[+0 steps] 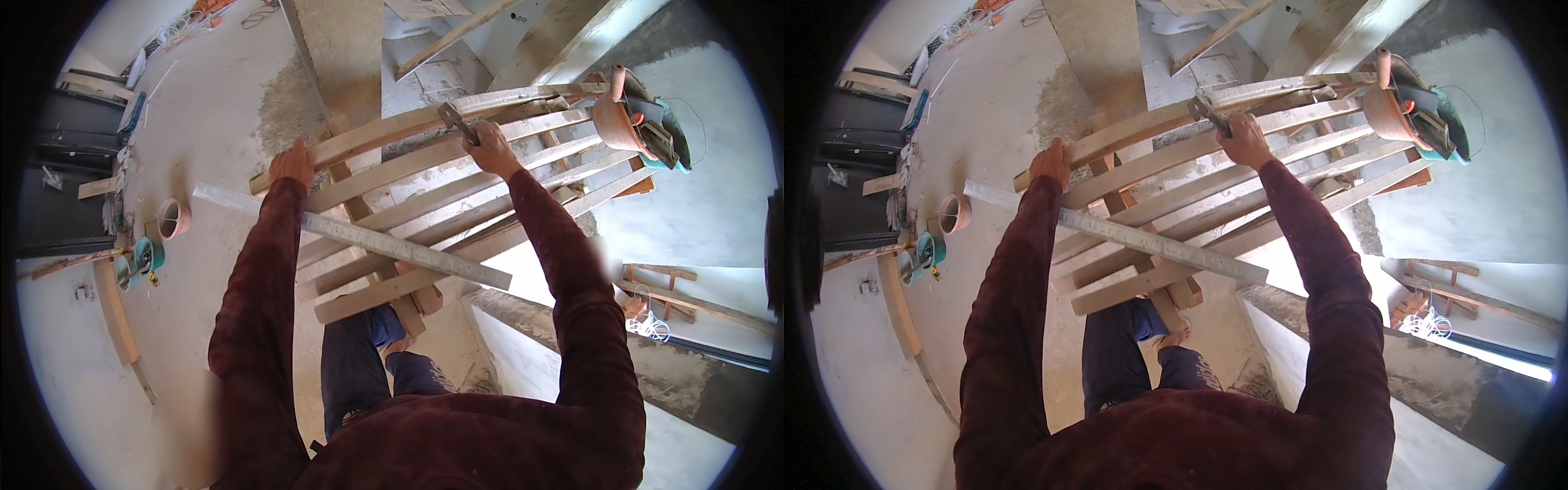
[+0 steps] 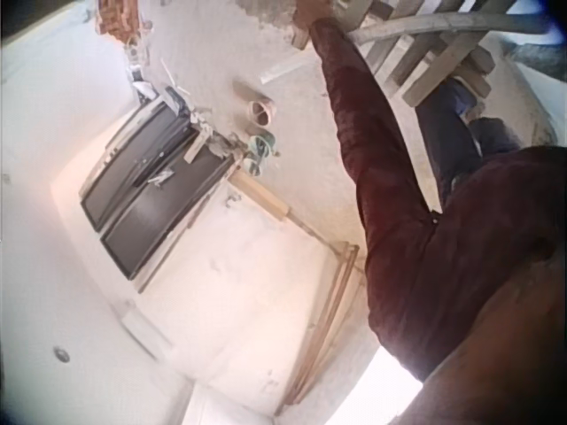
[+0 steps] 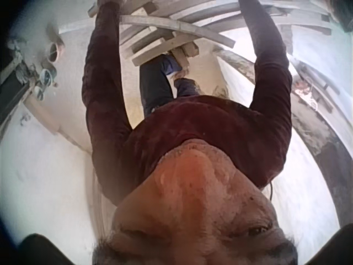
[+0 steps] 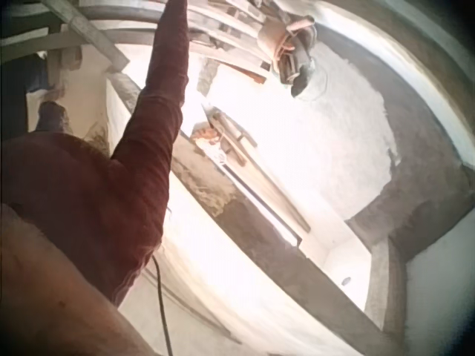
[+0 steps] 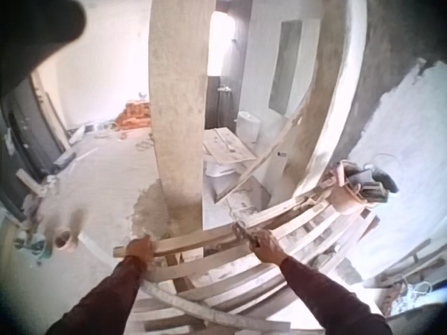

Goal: The person cuts a metal bar to size using an angle grinder while sitting on the floor. They then retrieve a hammer and nails, and proceed to install the cut metal bar into a wooden frame structure using the hammer.

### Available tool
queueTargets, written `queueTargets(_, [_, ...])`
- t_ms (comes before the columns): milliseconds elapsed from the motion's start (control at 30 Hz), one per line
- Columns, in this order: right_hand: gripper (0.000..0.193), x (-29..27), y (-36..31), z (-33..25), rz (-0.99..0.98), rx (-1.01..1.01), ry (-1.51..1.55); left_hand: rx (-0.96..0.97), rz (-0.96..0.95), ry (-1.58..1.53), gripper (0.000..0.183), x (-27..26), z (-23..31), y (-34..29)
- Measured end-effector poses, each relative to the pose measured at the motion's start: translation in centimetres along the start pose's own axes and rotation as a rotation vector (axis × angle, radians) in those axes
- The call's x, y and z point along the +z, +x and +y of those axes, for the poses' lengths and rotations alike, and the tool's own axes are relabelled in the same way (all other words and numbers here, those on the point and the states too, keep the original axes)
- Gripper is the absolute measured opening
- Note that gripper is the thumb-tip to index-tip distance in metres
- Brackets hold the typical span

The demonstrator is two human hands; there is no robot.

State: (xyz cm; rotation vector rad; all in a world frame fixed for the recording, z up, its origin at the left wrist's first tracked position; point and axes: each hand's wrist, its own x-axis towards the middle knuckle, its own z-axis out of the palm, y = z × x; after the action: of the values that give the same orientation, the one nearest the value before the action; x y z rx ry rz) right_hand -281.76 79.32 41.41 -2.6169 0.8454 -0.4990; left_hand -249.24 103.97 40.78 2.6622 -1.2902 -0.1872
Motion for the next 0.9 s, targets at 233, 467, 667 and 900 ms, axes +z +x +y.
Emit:
queueTargets(233, [0.043,1.5,-2.4,0.9,-0.029,-0.027,0.084,0.074,0.073,-0.064,0.013,0.7,0.8,0.1])
queueTargets(467, [0.042,-1.2,-0.7,-3.4,-0.162,0.139,0.094,0.056,0.072,-0.058,0.012,1.9,-0.7,-0.3])
queueTargets(667, [0.038,-2.3,0.6,-3.2,-0.368,0.219,0.151,-0.036,-0.007,-0.14,0.015,1.0,1.0,-0.3])
queueTargets(900, [0.033,-2.5,2.0,-4.3,-0.459,0.307,0.141,-0.04,-0.013,-0.133,0.012,0.3,1.0,-0.1])
